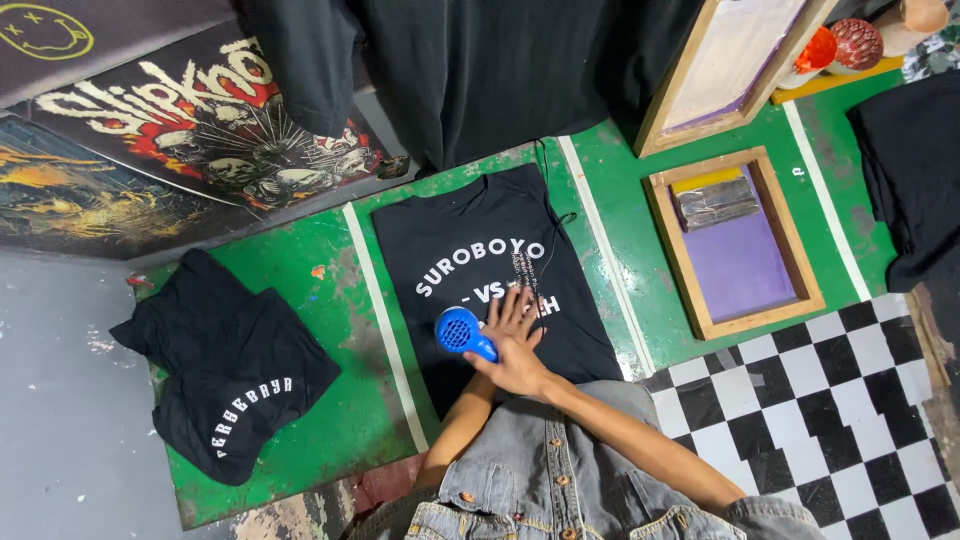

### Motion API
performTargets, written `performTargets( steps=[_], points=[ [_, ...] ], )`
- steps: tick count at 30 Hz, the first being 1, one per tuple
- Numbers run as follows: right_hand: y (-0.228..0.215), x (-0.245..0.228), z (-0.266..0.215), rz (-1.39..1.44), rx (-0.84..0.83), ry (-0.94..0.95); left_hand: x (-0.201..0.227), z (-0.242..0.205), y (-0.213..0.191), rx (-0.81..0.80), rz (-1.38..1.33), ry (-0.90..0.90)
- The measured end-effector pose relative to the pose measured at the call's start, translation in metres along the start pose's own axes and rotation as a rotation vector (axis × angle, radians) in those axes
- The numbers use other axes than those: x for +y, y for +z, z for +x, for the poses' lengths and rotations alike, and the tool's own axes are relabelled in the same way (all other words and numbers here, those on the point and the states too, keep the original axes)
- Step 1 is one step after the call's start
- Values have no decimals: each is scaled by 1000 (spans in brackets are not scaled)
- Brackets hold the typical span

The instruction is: The person lays a black t-shirt flat on a green workbench and smooths it out. They then use a wooden screen printing frame and a squeegee to apply purple ink onto the shirt's design. Finally, they use a blue hairdryer to dry the printed area.

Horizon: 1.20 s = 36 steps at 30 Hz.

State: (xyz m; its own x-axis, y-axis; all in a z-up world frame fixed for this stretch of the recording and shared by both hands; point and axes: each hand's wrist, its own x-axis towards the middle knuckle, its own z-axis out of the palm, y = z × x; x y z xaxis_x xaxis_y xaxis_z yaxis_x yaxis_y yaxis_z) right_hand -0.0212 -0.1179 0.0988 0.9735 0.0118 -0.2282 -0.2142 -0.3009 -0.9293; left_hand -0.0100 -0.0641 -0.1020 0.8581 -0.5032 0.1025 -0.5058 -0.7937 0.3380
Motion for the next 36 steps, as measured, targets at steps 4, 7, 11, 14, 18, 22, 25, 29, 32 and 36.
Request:
performTargets(
  steps=[4,7,11,14,18,22,25,29,32,36],
  points=[
    [-28,54,16,-140,-11,26,-51,-14,28,120,84,-14],
    [-86,57,30,-196,222,148,-77,-25,-16,2,94,-174],
    [-186,120,34,-198,662,113,-101,-44,-66,-252,110,-346],
    [-220,118,14,17,843,194,-105,-46,-78,-221,91,-416],
    [-232,122,4,118,921,154,-102,-44,-67,-182,146,-500],
    [-203,125,14,88,830,146,-79,-35,-61,-132,175,-412],
    [-161,117,29,45,599,89,-54,-25,-46,-106,150,-295],
    [-88,36,32,-2,126,-29,-20,-11,-5,74,7,-46],
    [-52,27,9,-198,-366,-160,2,-9,29,-19,257,154],
    [-49,7,6,-247,-438,-131,16,-12,7,43,297,181]
  ],
)
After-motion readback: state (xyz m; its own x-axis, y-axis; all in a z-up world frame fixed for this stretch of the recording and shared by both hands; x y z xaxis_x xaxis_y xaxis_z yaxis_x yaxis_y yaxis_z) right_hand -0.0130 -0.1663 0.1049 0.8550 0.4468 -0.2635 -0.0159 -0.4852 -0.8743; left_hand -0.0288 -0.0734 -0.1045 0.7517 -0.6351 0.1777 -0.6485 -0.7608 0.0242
